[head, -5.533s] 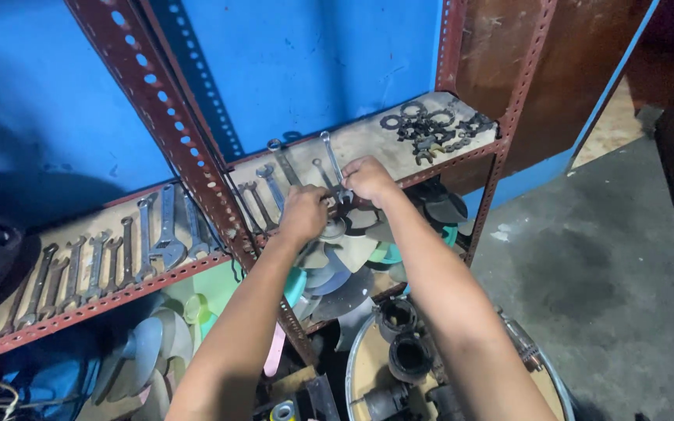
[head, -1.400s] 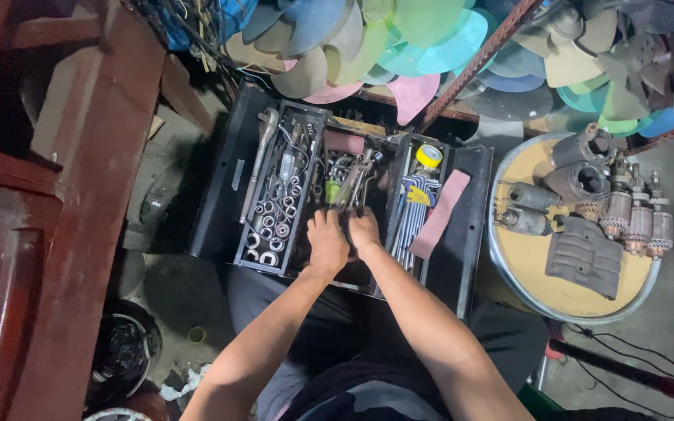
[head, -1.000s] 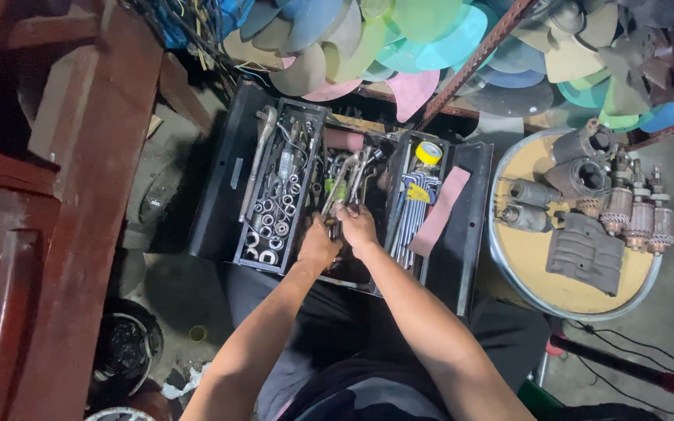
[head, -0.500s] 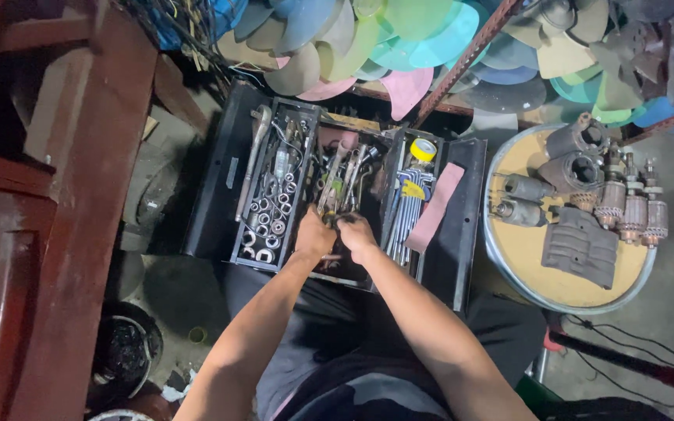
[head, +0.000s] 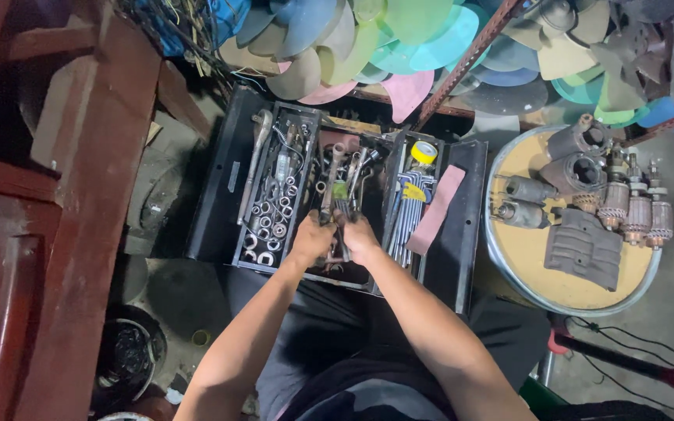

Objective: Organizing and sorting various wrenches between a toolbox and a storage shelf

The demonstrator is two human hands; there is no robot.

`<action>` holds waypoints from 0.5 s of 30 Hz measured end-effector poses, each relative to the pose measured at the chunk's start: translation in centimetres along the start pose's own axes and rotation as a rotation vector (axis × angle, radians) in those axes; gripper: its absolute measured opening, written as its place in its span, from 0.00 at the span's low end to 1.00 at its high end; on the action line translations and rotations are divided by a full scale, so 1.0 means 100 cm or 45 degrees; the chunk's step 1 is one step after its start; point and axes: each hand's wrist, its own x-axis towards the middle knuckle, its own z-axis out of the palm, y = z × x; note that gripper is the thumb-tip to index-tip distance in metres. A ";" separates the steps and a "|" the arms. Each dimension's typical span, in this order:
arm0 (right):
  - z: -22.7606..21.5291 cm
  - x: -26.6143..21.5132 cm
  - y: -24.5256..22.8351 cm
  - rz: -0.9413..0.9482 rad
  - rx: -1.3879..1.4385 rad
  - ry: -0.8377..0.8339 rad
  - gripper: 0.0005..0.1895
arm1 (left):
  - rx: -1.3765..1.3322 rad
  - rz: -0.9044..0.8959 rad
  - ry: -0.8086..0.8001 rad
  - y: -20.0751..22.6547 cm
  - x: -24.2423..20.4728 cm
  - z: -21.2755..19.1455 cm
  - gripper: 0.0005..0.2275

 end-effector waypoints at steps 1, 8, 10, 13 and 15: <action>-0.002 0.006 0.004 0.000 0.002 0.000 0.20 | 0.002 0.000 0.000 0.001 0.001 -0.001 0.14; -0.028 0.000 0.016 -0.116 -0.123 0.004 0.16 | 0.171 0.077 0.163 0.006 0.004 -0.002 0.16; -0.041 -0.017 0.002 -0.129 -0.087 0.001 0.17 | 0.177 0.088 0.191 0.008 0.002 -0.002 0.16; -0.070 -0.038 -0.016 -0.200 -0.209 0.029 0.20 | 0.201 0.121 0.191 0.005 -0.005 0.002 0.15; -0.093 -0.049 -0.031 -0.205 -0.399 0.147 0.20 | 0.182 0.179 0.139 0.008 -0.013 0.002 0.18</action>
